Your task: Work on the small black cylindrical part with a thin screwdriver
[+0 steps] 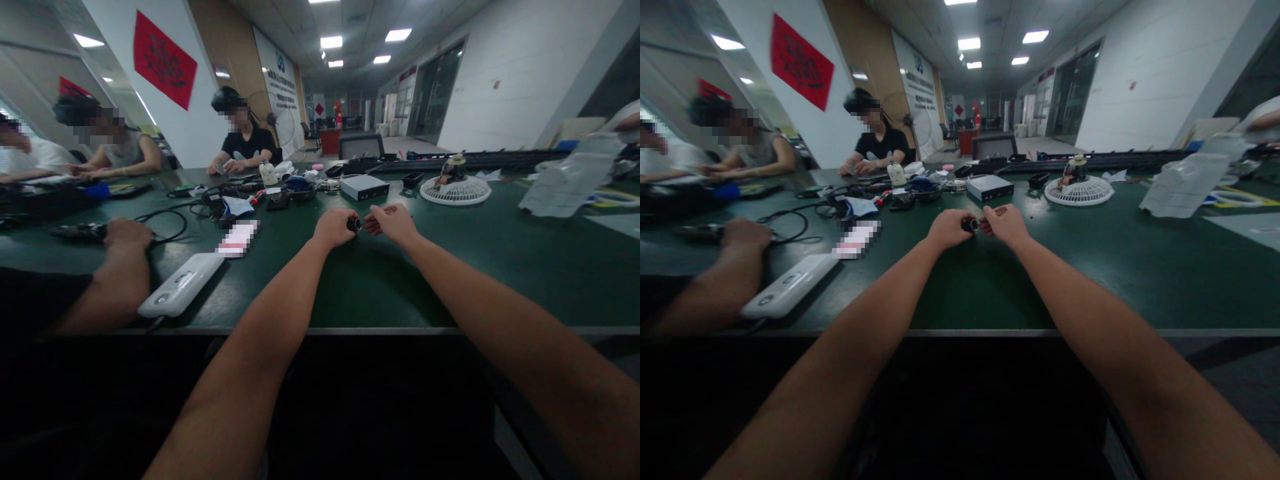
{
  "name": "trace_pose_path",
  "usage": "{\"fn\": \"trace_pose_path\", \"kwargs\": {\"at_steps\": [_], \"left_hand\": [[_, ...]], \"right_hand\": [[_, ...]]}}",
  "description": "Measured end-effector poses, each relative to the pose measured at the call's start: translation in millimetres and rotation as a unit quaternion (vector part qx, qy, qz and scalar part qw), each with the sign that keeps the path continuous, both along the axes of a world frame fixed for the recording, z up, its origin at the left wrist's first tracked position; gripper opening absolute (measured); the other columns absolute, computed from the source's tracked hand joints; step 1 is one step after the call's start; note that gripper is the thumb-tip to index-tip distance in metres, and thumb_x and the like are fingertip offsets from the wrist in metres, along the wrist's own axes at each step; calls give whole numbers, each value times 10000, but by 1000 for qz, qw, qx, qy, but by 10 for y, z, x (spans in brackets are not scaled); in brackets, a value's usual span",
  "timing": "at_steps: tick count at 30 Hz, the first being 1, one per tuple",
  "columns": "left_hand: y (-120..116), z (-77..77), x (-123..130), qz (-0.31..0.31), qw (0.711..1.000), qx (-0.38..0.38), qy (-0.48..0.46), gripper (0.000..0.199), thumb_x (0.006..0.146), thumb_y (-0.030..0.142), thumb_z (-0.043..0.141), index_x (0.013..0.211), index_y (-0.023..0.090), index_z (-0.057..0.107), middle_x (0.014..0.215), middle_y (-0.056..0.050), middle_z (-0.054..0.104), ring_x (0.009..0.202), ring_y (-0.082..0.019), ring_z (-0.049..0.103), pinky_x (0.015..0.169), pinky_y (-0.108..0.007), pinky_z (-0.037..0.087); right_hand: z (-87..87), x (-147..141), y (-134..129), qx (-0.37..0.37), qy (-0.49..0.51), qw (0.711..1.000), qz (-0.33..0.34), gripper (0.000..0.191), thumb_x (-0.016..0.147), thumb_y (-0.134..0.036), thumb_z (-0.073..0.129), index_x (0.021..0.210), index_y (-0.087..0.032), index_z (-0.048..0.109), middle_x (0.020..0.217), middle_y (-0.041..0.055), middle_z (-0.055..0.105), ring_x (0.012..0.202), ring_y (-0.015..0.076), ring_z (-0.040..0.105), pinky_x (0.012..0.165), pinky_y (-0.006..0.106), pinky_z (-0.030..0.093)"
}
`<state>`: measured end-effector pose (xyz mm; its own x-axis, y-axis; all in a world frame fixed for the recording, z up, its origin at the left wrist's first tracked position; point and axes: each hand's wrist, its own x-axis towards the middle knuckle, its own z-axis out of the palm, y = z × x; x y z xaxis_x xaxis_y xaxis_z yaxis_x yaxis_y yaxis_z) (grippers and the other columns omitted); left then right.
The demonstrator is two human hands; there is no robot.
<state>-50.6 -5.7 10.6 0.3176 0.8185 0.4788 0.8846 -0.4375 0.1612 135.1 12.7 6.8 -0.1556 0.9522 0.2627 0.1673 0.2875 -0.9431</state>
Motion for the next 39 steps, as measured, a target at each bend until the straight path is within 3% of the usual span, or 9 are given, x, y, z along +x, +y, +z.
{"fn": "trace_pose_path", "kwargs": {"at_steps": [3, 8, 14, 20, 25, 31, 36, 39], "left_hand": [[-3, 2, 1, -7, 1000, -4, 1, 310, 770, 292, 751, 1070, 219, 779, 1001, -82, 768, 960, -257, 691, 869, -362, 533], [-10, 6, -16, -1, 1000, -10, -5, 309, 766, 277, 744, 1068, 222, 775, 1000, -78, 767, 951, -253, 687, 865, -364, 533], [-5, 3, 3, -6, 1000, -4, -5, 298, 763, 280, 745, 1054, 224, 777, 990, -76, 770, 942, -254, 692, 865, -363, 534], [-17, 16, -7, 9, 1000, -12, -7, 302, 768, 280, 751, 1066, 235, 774, 1013, -73, 770, 974, -252, 686, 869, -357, 532], [-15, 14, 2, 3, 1000, -10, -4, 318, 756, 272, 763, 1071, 229, 775, 1017, -75, 772, 969, -255, 692, 868, -360, 532], [-14, 12, -6, -1, 1000, -9, -7, 300, 773, 279, 739, 1066, 222, 773, 1006, -76, 772, 947, -243, 689, 846, -349, 529], [-23, 14, 10, 5, 1000, -12, -3, 306, 768, 282, 745, 1069, 237, 777, 1008, -70, 773, 962, -249, 691, 865, -353, 529], [-17, 11, 7, 4, 1000, -5, -1, 311, 765, 282, 744, 1070, 233, 780, 1005, -79, 769, 974, -260, 689, 875, -365, 525]], "right_hand": [[-10, -3, 9, 17, 18, 1000, -11, 330, 900, -407, 680, 723, -135, 737, 704, 134, 757, 598, 220, 731, 624, 354, 646], [5, -12, -22, -7, 50, 997, 52, 311, 910, -410, 670, 798, -129, 744, 715, 127, 767, 601, 209, 732, 619, 338, 643], [13, -3, -12, 14, -6, 1000, -16, 314, 921, -378, 648, 719, -149, 723, 683, 117, 753, 567, 196, 712, 568, 316, 624], [24, -6, -50, 8, 15, 999, 44, 317, 956, -391, 611, 830, -132, 742, 786, 135, 791, 602, 182, 726, 572, 285, 610], [10, 7, -29, 34, -45, 998, -11, 340, 940, -431, 634, 802, -135, 731, 767, 135, 782, 534, 167, 698, 481, 242, 537], [55, -2, -98, 7, -8, 999, 48, 355, 958, -437, 622, 813, -131, 728, 862, 149, 795, 568, 158, 708, 513, 235, 545], [43, 6, -64, 18, -52, 998, -6, 352, 951, -416, 623, 763, -136, 724, 775, 140, 780, 520, 162, 688, 472, 237, 523], [42, 2, -70, 30, -43, 999, -2, 328, 952, -401, 623, 802, -133, 740, 860, 144, 795, 528, 154, 693, 466, 233, 521]]}}
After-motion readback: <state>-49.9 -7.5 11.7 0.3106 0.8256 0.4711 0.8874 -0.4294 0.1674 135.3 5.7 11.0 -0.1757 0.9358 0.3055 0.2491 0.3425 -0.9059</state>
